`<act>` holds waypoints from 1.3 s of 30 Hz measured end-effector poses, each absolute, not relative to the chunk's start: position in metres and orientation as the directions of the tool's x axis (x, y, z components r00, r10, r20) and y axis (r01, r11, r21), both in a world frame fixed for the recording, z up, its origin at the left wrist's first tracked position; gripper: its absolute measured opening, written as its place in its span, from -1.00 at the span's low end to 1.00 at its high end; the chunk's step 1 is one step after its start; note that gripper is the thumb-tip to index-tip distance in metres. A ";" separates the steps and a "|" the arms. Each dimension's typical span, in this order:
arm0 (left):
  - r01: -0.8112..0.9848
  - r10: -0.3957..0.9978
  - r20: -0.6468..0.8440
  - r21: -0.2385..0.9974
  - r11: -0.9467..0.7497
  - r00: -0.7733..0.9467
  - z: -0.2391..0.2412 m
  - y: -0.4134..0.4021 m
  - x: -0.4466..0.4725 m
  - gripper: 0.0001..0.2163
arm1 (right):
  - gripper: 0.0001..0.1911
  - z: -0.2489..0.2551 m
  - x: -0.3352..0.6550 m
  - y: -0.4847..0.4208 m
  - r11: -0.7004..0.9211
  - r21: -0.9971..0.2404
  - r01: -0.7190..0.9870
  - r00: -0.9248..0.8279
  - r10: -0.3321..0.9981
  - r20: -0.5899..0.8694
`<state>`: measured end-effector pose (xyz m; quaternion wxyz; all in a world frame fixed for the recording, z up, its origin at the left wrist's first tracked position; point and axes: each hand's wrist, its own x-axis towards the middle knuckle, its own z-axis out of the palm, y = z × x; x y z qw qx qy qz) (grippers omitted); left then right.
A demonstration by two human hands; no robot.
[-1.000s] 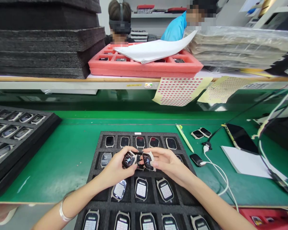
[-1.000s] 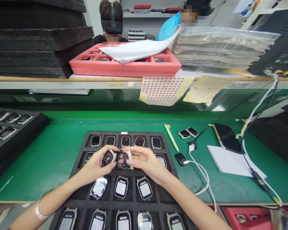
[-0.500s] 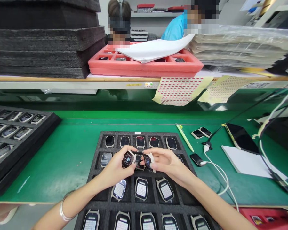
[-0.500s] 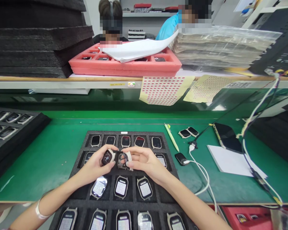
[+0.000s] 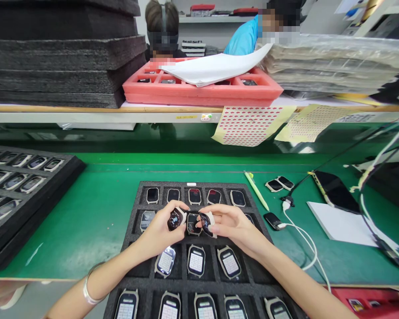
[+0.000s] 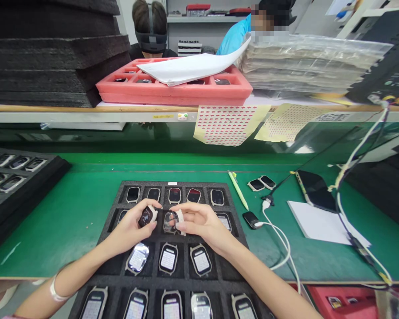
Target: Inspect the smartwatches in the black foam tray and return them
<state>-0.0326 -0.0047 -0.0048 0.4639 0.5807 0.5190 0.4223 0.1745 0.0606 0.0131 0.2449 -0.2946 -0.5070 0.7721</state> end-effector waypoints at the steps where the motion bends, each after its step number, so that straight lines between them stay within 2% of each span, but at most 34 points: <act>1: 0.213 0.994 0.005 0.977 -0.029 0.110 -0.004 -0.005 -0.033 -0.70 | -0.65 0.013 0.175 0.060 -0.367 -0.927 -0.078 -0.705 0.678 -0.209; 39: 0.205 0.997 0.020 0.978 -0.034 0.072 -0.005 -0.006 -0.034 -0.71 | -0.65 0.014 0.176 0.060 -0.334 -0.941 -0.052 -0.705 0.680 -0.202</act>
